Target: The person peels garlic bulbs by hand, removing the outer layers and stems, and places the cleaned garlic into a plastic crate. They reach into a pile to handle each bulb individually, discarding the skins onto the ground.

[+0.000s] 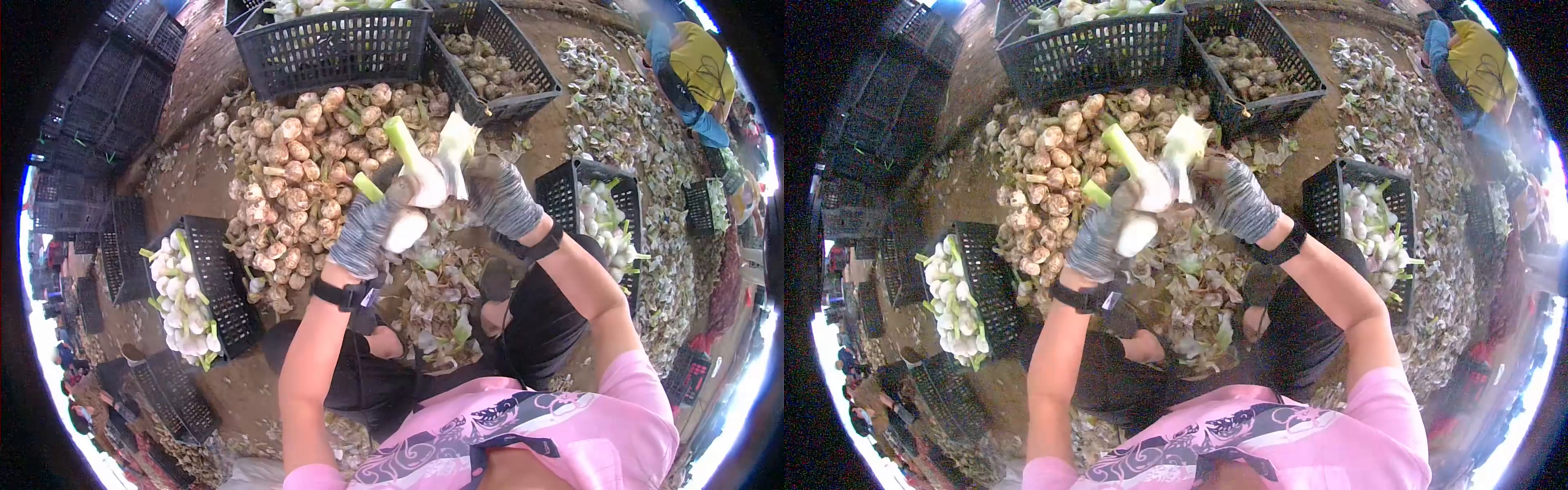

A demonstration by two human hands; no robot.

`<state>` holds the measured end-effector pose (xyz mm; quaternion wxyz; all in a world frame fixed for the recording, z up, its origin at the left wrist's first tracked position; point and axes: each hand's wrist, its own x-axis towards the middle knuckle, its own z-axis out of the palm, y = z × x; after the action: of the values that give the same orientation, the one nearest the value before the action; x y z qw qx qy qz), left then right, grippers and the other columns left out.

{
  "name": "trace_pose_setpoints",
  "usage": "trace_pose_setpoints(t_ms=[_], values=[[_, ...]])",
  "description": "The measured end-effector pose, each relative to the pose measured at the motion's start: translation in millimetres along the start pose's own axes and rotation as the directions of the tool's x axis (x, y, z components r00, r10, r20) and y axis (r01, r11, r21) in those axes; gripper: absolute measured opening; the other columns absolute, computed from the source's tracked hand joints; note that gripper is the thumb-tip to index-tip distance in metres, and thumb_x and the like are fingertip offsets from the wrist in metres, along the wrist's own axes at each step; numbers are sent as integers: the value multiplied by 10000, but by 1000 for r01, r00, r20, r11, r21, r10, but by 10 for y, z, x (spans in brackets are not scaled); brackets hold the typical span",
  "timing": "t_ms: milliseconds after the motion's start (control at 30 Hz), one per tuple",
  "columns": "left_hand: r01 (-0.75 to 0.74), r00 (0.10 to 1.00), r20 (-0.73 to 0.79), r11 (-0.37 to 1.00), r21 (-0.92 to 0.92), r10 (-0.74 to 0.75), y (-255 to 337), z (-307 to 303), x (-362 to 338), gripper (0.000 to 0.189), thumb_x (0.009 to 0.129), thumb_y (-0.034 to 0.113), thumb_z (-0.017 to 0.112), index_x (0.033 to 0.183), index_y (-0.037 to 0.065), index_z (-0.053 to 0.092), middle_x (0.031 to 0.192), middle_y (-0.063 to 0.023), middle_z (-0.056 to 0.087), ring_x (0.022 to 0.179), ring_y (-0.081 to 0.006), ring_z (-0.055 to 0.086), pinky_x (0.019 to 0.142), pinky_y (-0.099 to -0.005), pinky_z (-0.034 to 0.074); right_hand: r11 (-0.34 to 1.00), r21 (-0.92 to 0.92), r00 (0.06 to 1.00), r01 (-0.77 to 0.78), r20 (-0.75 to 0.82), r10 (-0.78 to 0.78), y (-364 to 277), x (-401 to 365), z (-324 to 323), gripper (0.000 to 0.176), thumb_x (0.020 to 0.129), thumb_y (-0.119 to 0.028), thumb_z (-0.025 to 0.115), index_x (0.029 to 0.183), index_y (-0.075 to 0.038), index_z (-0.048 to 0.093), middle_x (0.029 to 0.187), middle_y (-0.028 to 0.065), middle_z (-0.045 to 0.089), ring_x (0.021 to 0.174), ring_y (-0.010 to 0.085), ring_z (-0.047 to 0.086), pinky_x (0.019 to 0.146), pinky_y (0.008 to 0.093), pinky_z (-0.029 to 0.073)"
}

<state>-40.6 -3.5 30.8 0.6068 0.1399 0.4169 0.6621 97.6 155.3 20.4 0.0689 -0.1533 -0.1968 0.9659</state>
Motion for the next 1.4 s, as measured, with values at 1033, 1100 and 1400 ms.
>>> trace_pose_setpoints(t_ms=[1033, 1100, 1400], values=[[-157, 983, -171, 815, -557, 73, -13, -283, 67, 376, 835, 235, 592, 1129, 15, 512, 1017, -132, 598, 859, -226, 618, 692, -323, 556, 162, -986, 874, 48, 120, 471, -320, -191, 67, 412, 692, -198, 596, 1046, 12, 588, 972, 80, 623, 848, 135, 558, 767, 259, 455], [-137, 990, -119, 796, -590, 82, -61, -344, 115, 386, 847, 252, 573, 1141, 13, 501, 1031, -144, 592, 868, -238, 617, 699, -339, 558, -33, -997, 910, -68, -76, 407, -311, -122, 407, 310, 758, -93, 525, 1056, -24, 577, 995, 119, 618, 904, 198, 573, 827, 295, 451], [-188, 963, -268, 756, -627, 18, 228, -415, 552, 468, 821, 225, 590, 1188, -8, 416, 1090, -225, 528, 978, -340, 569, 739, -387, 569, -422, -896, 990, 140, 120, 74, 143, 169, -268, 281, 727, -196, 558, 936, -7, 561, 762, 216, 606, 757, 370, 592, 659, 429, 472]])
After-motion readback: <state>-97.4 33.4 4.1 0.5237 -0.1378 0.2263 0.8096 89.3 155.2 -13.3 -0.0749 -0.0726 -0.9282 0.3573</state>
